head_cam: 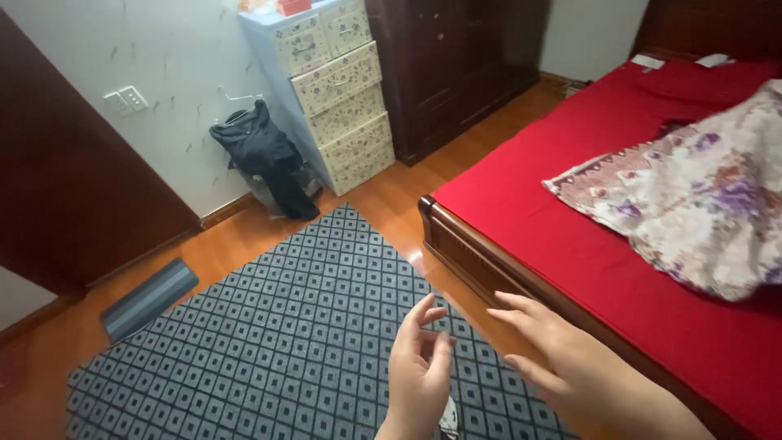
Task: Organizing clothes hangers and tidying items in a storage drawer.
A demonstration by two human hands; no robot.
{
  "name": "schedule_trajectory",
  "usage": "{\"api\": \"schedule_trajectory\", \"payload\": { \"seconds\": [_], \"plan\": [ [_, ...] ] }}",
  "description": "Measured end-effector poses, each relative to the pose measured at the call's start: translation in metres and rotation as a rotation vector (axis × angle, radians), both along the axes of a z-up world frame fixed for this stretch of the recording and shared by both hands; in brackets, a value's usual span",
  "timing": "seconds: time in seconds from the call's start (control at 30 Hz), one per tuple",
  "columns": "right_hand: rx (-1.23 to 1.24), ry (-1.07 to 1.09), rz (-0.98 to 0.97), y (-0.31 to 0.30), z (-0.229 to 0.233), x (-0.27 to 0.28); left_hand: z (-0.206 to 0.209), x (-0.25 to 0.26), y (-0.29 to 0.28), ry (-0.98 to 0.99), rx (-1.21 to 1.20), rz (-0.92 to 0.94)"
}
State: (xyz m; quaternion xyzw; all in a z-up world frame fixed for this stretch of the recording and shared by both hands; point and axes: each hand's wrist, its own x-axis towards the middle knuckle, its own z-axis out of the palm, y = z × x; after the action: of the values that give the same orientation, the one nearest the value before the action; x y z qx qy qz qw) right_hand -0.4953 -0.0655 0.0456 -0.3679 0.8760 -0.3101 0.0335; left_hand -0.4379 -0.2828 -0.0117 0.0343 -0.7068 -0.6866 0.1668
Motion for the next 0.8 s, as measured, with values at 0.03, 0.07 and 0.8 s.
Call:
{"api": "schedule_trajectory", "payload": {
  "seconds": [0.03, 0.07, 0.8],
  "plan": [
    [0.027, -0.019, -0.01, -0.007, -0.002, -0.021, 0.005, -0.017, -0.009, 0.031, 0.002, 0.01],
    [0.05, -0.04, -0.028, -0.011, -0.007, -0.039, 0.007, -0.033, -0.016, 0.06, 0.002, 0.013],
    [-0.209, 0.089, 0.236, -0.235, 0.037, -0.539, 0.029, -0.487, -0.201, 0.061, -0.099, 0.224]
  ]
}}
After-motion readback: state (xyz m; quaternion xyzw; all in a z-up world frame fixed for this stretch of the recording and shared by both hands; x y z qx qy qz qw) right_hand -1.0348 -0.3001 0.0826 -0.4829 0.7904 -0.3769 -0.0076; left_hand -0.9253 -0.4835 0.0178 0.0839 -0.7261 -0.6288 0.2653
